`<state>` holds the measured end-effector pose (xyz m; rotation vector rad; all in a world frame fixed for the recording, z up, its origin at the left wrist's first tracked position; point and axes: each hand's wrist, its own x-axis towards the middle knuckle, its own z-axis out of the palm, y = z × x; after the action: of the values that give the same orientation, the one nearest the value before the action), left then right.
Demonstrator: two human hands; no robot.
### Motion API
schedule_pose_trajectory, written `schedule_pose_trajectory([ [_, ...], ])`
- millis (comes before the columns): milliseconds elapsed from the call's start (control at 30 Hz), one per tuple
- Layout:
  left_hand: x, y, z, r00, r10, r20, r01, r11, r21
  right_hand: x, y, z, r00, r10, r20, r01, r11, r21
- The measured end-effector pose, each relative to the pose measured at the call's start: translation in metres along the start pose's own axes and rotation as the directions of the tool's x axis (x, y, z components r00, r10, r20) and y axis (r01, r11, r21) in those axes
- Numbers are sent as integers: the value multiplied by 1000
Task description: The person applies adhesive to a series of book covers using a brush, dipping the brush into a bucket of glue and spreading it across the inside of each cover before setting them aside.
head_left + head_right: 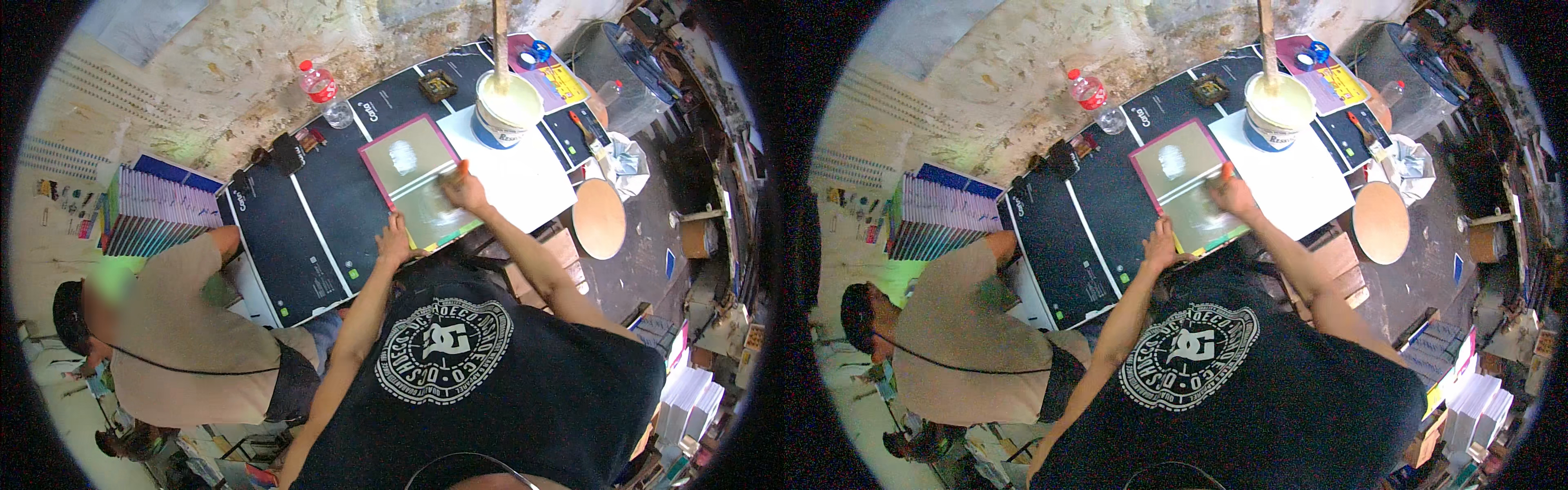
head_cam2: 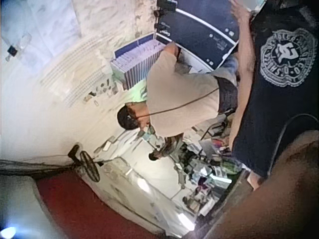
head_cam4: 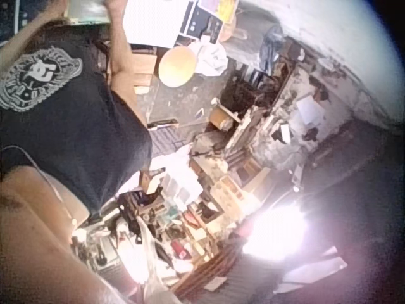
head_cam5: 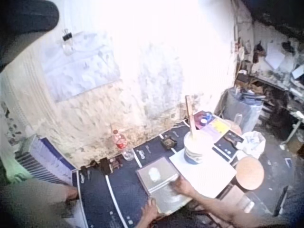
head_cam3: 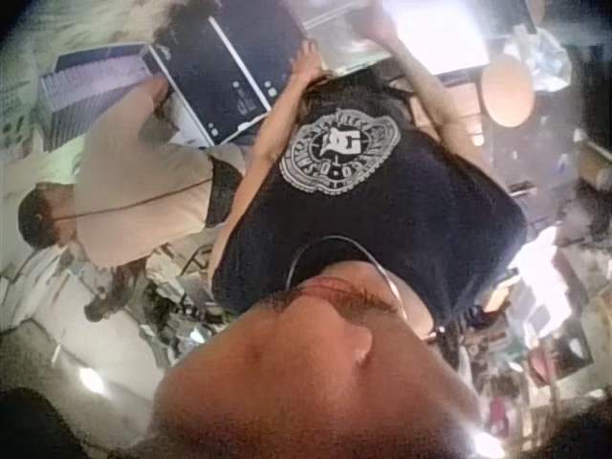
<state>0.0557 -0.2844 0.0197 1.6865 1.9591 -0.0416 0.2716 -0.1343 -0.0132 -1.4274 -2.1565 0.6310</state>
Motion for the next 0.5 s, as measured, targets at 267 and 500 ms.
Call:
schedule_pose_trajectory([
  [267,4,7,3,999,-50,17,48,996,71,73,-78,46,955,117,-274,-15,937,348],
  [500,3,7,2,996,-88,33,87,995,38,80,-11,19,988,150,-24,-146,982,117],
])
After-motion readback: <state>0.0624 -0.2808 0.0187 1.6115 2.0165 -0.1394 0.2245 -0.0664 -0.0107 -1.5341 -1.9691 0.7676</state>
